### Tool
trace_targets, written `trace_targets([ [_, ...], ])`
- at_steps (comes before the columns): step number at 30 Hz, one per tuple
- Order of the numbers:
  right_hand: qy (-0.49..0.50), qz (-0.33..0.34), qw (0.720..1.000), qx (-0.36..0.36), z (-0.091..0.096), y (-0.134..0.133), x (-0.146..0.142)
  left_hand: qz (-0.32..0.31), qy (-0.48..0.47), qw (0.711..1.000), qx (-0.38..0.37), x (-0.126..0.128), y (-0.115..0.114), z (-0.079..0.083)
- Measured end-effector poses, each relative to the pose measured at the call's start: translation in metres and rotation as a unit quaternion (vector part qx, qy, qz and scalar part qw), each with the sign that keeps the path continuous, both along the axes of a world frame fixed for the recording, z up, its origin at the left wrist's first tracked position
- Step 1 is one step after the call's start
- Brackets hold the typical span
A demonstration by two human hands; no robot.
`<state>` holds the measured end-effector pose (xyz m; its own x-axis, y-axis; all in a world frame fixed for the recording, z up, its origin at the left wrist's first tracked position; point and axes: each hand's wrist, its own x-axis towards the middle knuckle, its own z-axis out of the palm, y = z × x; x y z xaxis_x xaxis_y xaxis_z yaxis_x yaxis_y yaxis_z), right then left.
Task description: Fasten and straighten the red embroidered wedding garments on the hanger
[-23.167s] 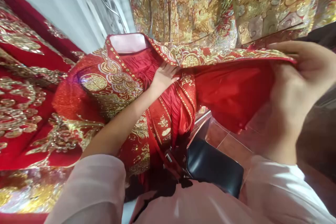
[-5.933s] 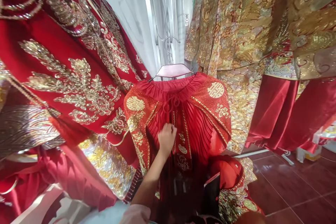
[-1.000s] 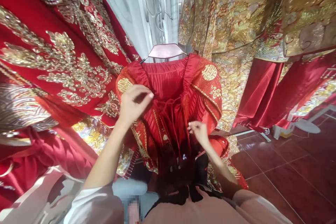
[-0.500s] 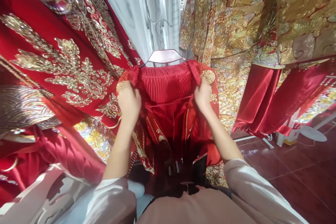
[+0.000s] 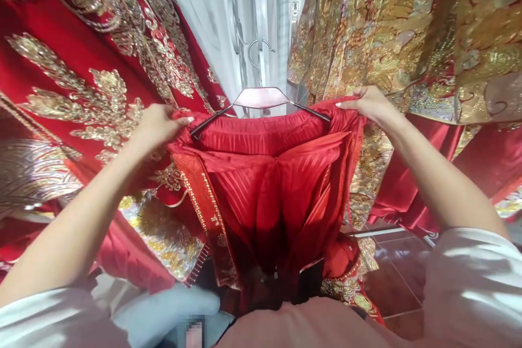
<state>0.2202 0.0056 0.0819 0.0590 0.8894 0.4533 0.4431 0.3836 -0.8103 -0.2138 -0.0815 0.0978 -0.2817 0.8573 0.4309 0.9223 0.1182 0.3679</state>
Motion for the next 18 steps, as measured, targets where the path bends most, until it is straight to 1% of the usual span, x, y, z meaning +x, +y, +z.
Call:
trace_targets([
  [2,-0.038,-0.034,0.998,0.036,-0.015,0.007,0.001,-0.014,0.020,1.000,-0.015,-0.002,0.005,-0.014],
  [4,-0.104,-0.050,0.991,0.065,-0.034,0.010,0.001,-0.034,-0.009,0.999,-0.038,-0.008,0.009,-0.027],
  [6,-0.173,-0.066,0.979,0.089,-0.050,0.007,0.000,-0.043,-0.041,0.996,-0.067,-0.017,0.008,-0.038],
  [8,-0.193,-0.081,0.974,0.092,-0.061,0.002,0.000,-0.053,-0.051,0.993,-0.088,-0.025,0.005,-0.047],
  [10,-0.163,-0.079,0.982,0.046,-0.071,-0.003,0.001,-0.070,-0.044,0.993,-0.089,-0.031,-0.001,-0.059],
  [12,-0.138,-0.057,0.988,-0.038,-0.085,-0.007,0.001,-0.102,-0.035,0.989,-0.097,-0.032,-0.006,-0.080],
  [13,-0.140,-0.041,0.986,-0.080,-0.095,-0.010,0.000,-0.120,-0.035,0.986,-0.113,-0.031,-0.009,-0.094],
  [15,-0.153,-0.009,0.978,-0.140,-0.117,-0.017,-0.004,-0.153,-0.034,0.975,-0.158,-0.027,-0.013,-0.128],
  [17,-0.127,0.013,0.976,-0.177,-0.141,-0.025,-0.011,-0.173,-0.017,0.966,-0.191,-0.023,-0.016,-0.159],
  [18,-0.100,0.018,0.976,-0.191,-0.150,-0.028,-0.015,-0.179,-0.003,0.964,-0.196,-0.021,-0.017,-0.171],
])
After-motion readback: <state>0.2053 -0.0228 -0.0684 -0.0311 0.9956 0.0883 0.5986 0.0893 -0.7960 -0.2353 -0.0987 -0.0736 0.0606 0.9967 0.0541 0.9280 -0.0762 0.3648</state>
